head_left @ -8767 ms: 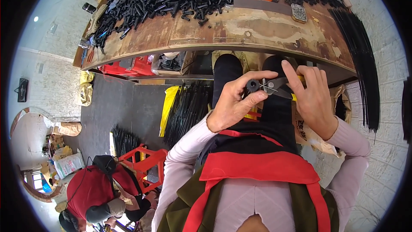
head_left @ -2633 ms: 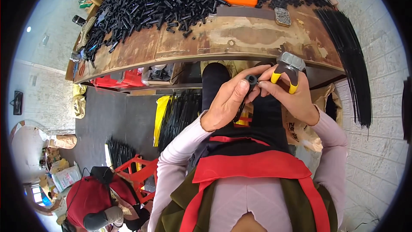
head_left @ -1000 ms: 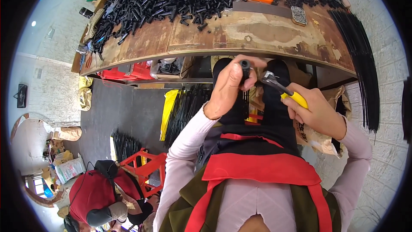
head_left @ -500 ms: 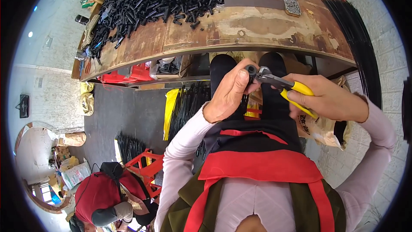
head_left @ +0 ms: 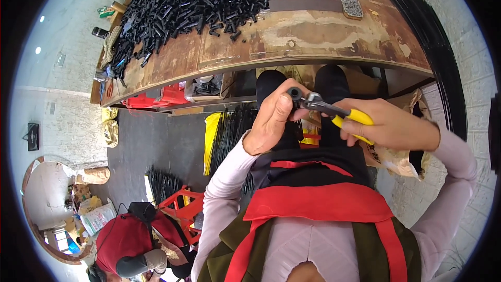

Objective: Trimming and bundling black plastic tubes at a factory workbench using hand tools.

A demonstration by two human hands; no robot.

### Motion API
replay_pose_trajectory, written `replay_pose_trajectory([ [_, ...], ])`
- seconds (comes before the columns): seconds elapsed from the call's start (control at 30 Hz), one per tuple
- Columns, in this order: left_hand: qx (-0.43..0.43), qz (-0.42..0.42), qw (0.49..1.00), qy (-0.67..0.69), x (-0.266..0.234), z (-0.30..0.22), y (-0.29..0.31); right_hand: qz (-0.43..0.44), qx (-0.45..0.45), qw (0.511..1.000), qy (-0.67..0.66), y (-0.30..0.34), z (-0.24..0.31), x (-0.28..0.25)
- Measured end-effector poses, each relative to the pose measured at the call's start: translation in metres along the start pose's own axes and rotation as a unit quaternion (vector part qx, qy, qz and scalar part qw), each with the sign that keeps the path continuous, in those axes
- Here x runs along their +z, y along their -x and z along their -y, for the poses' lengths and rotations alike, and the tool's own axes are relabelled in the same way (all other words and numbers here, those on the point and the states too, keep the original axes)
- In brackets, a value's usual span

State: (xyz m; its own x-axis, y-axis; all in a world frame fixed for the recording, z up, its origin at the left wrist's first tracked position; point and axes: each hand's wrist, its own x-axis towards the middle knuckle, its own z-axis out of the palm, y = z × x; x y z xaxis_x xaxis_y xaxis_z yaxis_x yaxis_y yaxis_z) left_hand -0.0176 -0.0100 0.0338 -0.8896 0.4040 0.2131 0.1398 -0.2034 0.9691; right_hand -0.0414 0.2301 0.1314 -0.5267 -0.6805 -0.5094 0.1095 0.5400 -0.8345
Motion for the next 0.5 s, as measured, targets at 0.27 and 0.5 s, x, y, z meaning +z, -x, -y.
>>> replay_pose_trajectory([
  [0.27,0.001,0.022,0.999,-0.037,0.010,-0.009,-0.007,-0.018,0.072,0.989,0.130,0.024,0.032,-0.016],
  [0.5,0.027,-0.023,0.997,-0.073,0.013,-0.005,-0.009,-0.047,-0.024,0.993,0.109,0.007,0.004,-0.011],
])
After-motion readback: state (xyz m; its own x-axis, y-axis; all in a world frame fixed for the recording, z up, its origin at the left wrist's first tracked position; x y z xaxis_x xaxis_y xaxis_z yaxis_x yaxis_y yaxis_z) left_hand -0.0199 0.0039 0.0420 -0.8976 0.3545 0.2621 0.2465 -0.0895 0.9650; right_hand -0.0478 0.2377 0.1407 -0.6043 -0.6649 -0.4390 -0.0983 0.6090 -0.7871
